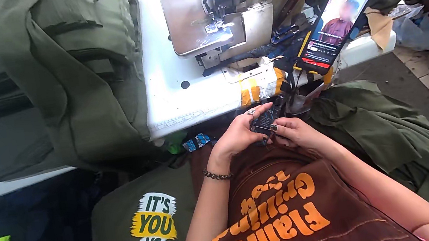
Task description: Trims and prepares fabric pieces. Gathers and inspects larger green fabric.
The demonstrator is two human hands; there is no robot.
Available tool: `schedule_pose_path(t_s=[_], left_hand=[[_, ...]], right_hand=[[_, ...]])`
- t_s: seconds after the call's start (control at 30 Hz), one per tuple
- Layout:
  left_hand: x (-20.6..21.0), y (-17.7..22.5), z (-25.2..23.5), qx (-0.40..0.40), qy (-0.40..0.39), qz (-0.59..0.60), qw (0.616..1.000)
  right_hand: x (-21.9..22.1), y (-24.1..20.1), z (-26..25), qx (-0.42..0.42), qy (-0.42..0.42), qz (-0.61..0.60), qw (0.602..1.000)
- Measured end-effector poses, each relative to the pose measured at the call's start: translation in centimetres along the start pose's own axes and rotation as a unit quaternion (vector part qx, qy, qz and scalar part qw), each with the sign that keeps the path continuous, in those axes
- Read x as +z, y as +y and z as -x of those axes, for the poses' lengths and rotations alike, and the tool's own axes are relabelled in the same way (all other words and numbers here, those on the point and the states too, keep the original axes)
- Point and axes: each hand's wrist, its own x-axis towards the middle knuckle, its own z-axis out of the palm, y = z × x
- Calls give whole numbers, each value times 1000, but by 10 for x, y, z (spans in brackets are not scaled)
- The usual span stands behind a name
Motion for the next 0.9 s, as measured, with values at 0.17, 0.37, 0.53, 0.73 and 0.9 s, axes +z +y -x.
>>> schedule_pose_path(t_s=[0.17, 0.37, 0.53, 0.73, 0.9], left_hand=[[-1, 0, -1, -1, -4, -11, 1000], [-4, -5, -6, 3, 15, -49, 999], [2, 1, -8, -21, 48, -104, 993], [14, 7, -4, 29, 77, -121, 989], [10, 26, 21, 58, 63, -114, 990]], right_hand=[[3, 0, -4, 0, 8, -2, 1000], [-6, 8, -4, 17, 78, 39, 996], [-10, 6, 4, 34, 70, 30, 997], [6, -10, 0, -28, 97, 35, 994], [-10, -40, 5, -121, 209, 28, 970]])
